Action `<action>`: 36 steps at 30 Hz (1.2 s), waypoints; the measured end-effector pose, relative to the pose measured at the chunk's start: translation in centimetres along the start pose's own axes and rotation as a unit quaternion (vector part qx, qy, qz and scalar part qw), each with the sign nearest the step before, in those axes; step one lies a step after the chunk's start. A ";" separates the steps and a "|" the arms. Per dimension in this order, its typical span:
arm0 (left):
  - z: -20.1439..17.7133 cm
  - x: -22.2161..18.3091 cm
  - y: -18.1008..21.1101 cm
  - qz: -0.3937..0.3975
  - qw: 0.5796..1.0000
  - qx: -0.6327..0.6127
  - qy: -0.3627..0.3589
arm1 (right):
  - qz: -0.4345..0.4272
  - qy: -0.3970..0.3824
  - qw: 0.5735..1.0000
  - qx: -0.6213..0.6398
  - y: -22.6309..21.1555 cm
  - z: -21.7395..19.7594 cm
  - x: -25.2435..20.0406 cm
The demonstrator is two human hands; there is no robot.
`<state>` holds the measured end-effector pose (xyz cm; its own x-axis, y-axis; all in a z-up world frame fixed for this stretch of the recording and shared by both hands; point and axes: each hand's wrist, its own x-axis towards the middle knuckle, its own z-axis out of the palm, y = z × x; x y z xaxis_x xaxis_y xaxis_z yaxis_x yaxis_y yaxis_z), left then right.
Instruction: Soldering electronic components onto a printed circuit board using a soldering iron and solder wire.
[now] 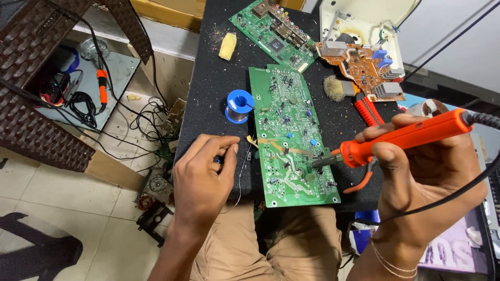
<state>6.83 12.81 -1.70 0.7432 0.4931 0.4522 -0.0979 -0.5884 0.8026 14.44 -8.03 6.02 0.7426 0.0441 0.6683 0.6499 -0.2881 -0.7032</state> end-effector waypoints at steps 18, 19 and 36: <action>0.1 -0.1 -0.2 0.016 1.000 -0.003 0.006 | 0.046 0.019 0.999 0.012 -1.1 -0.1 -1.3; 0.0 -0.1 -0.2 0.014 1.000 -0.003 0.003 | 0.044 0.010 0.999 0.028 -1.1 -0.2 -1.3; 0.1 -0.3 -0.5 0.016 1.000 0.012 0.013 | -0.007 -0.024 0.997 0.073 -0.8 -1.7 -3.3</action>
<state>6.71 12.90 -2.30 0.7224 0.4899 0.4879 -0.1057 -0.6191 0.7782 11.17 -9.58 4.76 0.7383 0.0948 0.6678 0.6739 -0.1441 -0.7246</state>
